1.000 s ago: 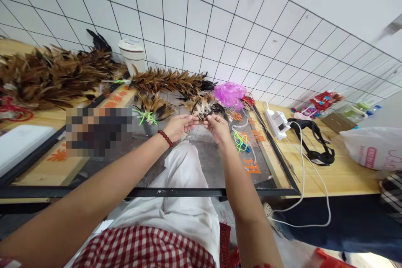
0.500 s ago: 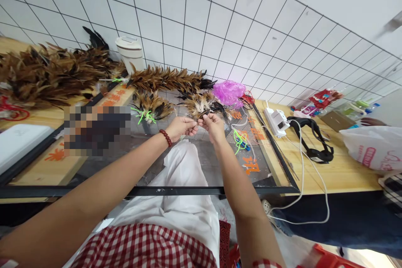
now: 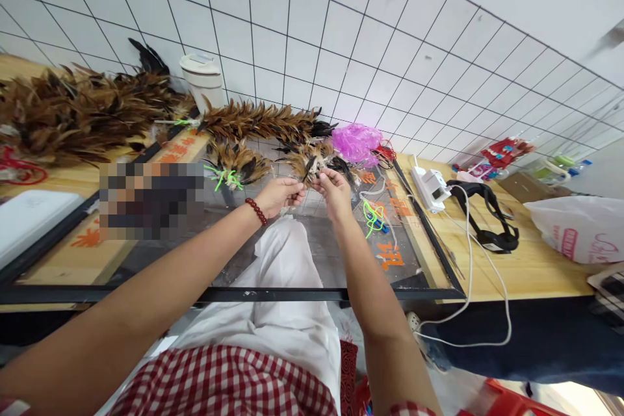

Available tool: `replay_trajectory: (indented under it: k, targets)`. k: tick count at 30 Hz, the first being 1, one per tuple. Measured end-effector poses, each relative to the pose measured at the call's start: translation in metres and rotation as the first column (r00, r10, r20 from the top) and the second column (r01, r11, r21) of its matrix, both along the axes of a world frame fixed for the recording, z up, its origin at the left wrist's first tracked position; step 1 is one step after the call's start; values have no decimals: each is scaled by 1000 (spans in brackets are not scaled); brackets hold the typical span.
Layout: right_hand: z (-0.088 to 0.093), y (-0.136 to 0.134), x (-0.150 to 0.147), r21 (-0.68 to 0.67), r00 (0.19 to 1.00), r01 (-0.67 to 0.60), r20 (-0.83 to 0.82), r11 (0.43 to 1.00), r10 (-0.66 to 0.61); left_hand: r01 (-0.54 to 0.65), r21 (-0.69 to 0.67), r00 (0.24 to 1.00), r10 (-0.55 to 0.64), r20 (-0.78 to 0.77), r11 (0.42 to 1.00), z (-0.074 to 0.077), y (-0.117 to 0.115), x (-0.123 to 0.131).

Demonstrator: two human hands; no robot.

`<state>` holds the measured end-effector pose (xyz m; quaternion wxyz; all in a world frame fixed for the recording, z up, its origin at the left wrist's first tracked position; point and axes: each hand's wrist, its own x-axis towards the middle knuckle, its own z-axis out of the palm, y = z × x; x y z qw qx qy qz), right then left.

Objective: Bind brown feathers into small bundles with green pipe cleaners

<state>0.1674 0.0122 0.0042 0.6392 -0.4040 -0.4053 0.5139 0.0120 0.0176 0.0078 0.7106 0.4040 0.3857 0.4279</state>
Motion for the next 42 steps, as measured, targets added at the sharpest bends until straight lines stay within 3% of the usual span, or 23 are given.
replay_trajectory:
  k: [2, 5, 8, 16, 20, 23, 25, 26, 30, 33, 35, 37, 40, 42]
  targets:
    - [3, -2, 6, -59, 993, -104, 50, 993, 107, 35, -22, 998, -33, 60, 999, 1, 1, -2]
    - [5, -7, 11, -167, 919, -368, 87, 915, 386, 191, -62, 978, -185, 101, 980, 1, 1, -3]
    - [3, -9, 8, -167, 882, -444, 92, 880, 463, 303, -81, 951, -297, 85, 949, 0, 0, -2]
    - [-9, -4, -7, -124, 970, -158, 164, 980, 178, 314, -69, 948, -309, 78, 947, 0, -3, -1]
    - [-10, 1, -3, -76, 960, -99, 257, 992, 115, 202, -43, 979, -202, 17, 978, -1, -5, 4]
    - [-13, 9, 15, 28, 929, 80, 361, 996, -84, 91, -35, 993, -87, 83, 995, 0, -4, 5]
    - [-16, 15, 30, 111, 827, 241, 496, 964, -264, 27, -36, 988, -21, 156, 999, 1, -3, 3]
    - [-18, 17, 37, 109, 747, 286, 597, 952, -292, -1, -40, 983, 8, 186, 999, 1, -2, 2]
    - [-24, 16, 51, 97, 382, 296, 900, 950, -211, -77, -62, 968, 89, 233, 995, -1, 1, 0]
    - [-20, 11, 48, 130, 228, 227, 956, 965, -182, -114, -75, 964, 129, 234, 991, -4, 4, 1]
    - [-14, 8, 45, 123, 277, 188, 945, 974, -173, -132, -83, 957, 149, 249, 988, -5, 5, 1]
    - [-7, 7, 45, 93, 465, 156, 871, 983, -156, -151, -94, 947, 171, 273, 984, -6, 7, 1]
    - [1, 6, 43, -1, 809, 61, 586, 998, -49, -163, -112, 939, 189, 287, 980, -5, 7, 0]
    - [5, 3, 42, -82, 919, -6, 392, 997, 38, -158, -113, 940, 184, 286, 981, -5, 7, 0]
